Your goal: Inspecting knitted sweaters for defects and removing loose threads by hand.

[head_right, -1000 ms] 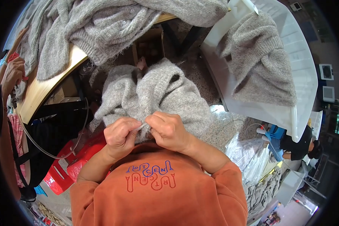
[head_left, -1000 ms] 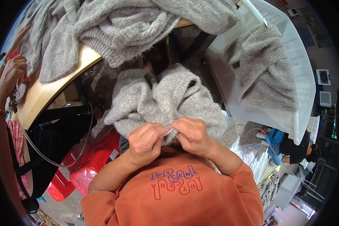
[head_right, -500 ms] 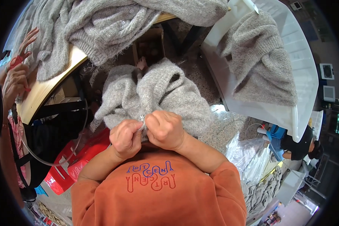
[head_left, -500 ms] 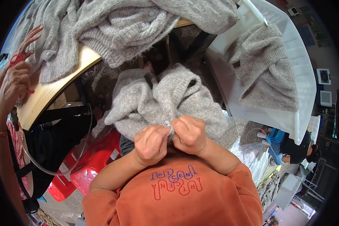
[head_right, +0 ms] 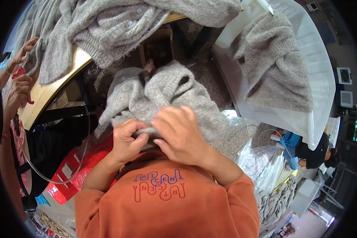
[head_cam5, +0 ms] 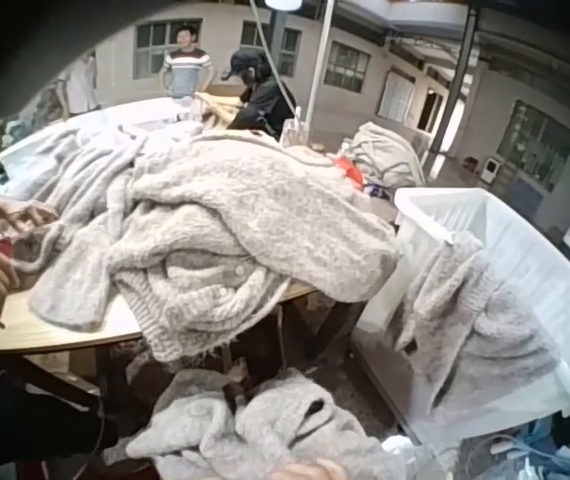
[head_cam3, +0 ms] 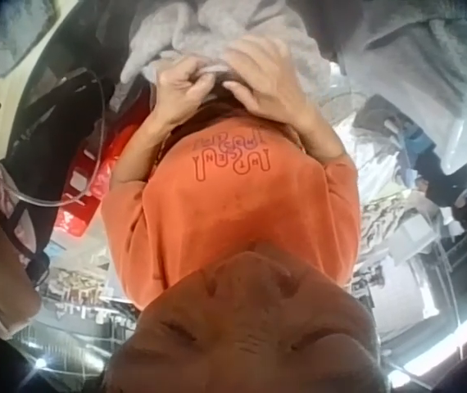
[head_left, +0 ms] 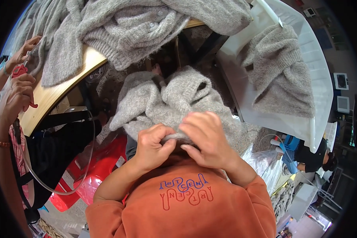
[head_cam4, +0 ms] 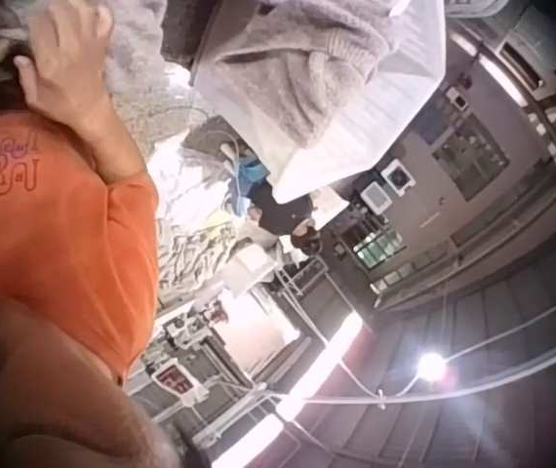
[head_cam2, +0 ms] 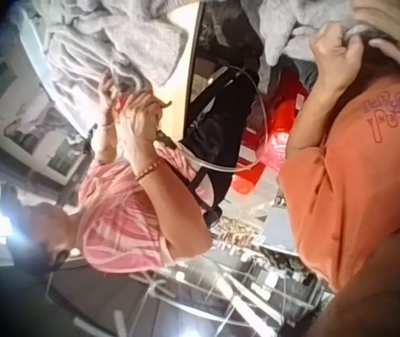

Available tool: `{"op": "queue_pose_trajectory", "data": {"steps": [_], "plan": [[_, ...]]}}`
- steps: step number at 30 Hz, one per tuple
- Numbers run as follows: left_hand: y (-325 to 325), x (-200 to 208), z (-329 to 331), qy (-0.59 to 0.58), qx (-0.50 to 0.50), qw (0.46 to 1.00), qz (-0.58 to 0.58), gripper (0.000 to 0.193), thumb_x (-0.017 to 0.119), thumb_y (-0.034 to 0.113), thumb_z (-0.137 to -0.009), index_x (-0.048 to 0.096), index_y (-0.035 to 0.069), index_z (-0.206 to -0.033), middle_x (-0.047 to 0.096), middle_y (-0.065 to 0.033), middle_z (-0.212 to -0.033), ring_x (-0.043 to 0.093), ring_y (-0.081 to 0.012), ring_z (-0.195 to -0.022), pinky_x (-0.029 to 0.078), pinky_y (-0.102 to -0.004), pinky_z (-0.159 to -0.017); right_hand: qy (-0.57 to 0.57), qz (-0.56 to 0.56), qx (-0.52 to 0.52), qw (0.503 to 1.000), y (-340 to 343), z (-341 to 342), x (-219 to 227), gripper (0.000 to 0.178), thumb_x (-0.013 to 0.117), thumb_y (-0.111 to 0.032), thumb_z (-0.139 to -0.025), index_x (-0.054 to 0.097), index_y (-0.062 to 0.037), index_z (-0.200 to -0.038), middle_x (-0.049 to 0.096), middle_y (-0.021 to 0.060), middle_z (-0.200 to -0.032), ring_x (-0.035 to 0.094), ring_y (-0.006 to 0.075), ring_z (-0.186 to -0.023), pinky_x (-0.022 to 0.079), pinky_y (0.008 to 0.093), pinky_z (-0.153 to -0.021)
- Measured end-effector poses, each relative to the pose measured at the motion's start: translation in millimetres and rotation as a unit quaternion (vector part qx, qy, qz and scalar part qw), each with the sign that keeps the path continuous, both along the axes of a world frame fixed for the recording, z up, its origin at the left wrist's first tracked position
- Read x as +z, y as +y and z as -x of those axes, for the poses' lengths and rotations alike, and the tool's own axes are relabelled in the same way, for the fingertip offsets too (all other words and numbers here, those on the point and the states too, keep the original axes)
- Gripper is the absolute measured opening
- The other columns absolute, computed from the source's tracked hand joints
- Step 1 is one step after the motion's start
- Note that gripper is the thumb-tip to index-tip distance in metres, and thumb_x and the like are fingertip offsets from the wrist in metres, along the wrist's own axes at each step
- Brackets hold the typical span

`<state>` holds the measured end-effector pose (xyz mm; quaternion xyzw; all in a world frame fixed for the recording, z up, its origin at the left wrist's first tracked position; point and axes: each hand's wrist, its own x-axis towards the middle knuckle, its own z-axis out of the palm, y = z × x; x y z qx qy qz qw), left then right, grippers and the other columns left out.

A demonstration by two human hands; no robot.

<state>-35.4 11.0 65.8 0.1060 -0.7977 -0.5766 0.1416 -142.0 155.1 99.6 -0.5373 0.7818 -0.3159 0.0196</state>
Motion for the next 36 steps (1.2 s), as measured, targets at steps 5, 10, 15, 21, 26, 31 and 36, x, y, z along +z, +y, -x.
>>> {"op": "queue_pose_trajectory", "data": {"steps": [5,10,15,21,26,31,36], "plan": [[-4.5,6.9,-2.0,0.014,-0.029,0.999,-0.014,0.013,0.06,-0.003,-0.062,0.06,0.0,-0.075,0.055,-0.0071,-0.063,0.051,-0.0143,-0.053,0.039,-0.0255,-0.048,-0.159,0.026,0.079,0.984,4.4,-0.6,-19.7,0.023,0.058,0.004,-0.063,0.058,-0.0024,-0.085,0.056,0.0093,-0.078,0.056,0.025,-0.076,0.042,0.0312,-0.068],[-4.4,-0.4,-4.8,-0.001,-0.037,0.995,-0.09,0.009,0.058,-0.003,-0.064,0.06,-0.001,-0.073,0.055,-0.0041,-0.063,0.05,-0.0096,-0.054,0.038,-0.0227,-0.049,-0.252,0.094,0.026,0.963,-2.6,-8.0,-22.2,0.016,0.058,0.002,-0.063,0.055,-0.0029,-0.078,0.049,0.0089,-0.068,0.05,0.0268,-0.059,0.04,0.0352,-0.053],[8.3,-6.1,-7.6,-0.061,-0.057,0.99,-0.111,0.004,0.06,-0.001,-0.068,0.059,-0.001,-0.072,0.055,-0.005,-0.061,0.049,-0.0087,-0.055,0.039,-0.024,-0.049,-0.173,0.107,0.06,0.977,-5.1,-13.2,-24.2,0.013,0.058,0.003,-0.064,0.053,-0.0028,-0.075,0.05,0.0097,-0.068,0.051,0.0272,-0.059,0.041,0.0364,-0.053],[2.7,1.6,-6.1,-0.119,-0.053,0.931,-0.342,0.009,0.061,0.005,-0.081,0.062,-0.001,-0.075,0.055,0.0014,-0.06,0.045,-0.0031,-0.054,0.035,-0.0198,-0.045,-0.262,0.109,-0.02,0.959,2.2,-11.1,-29.3,0.012,0.058,0.001,-0.074,0.055,-0.0002,-0.085,0.055,0.0094,-0.077,0.053,0.0215,-0.064,0.043,0.0327,-0.056],[-6.2,-3.5,-3.0,-0.048,0.064,0.916,-0.393,0.005,0.061,0.002,-0.08,0.062,-0.002,-0.076,0.056,0.0028,-0.064,0.044,-0.0017,-0.056,0.034,-0.0177,-0.049,0.097,0.183,-0.076,0.975,48.3,-12.3,-29.1,0.035,0.071,-0.014,-0.071,0.051,0.0001,-0.096,0.053,0.0104,-0.081,0.052,0.0258,-0.065,0.043,0.0336,-0.055],[-8.4,-0.6,2.2,-0.045,0.073,0.931,-0.354,0.002,0.06,-0.003,-0.075,0.062,-0.001,-0.075,0.056,0.0033,-0.065,0.044,-0.0014,-0.058,0.034,-0.0175,-0.051,0.101,0.061,-0.074,0.99,52.3,-29.8,-51.0,0.052,0.076,-0.02,-0.06,0.05,-0.0019,-0.101,0.052,0.013,-0.089,0.052,0.0271,-0.073,0.042,0.0346,-0.061],[-9.7,5.2,0.6,-0.065,0.094,0.886,-0.45,0.001,0.059,-0.001,-0.075,0.06,-0.001,-0.076,0.059,-0.0001,-0.069,0.048,-0.0027,-0.06,0.037,-0.0179,-0.055,0.123,0.032,-0.122,0.984,54.9,-16.7,-78.5,0.047,0.062,-0.004,-0.056,0.051,0.0021,-0.102,0.051,0.0167,-0.094,0.054,0.0301,-0.078,0.044,0.0396,-0.067]]}}
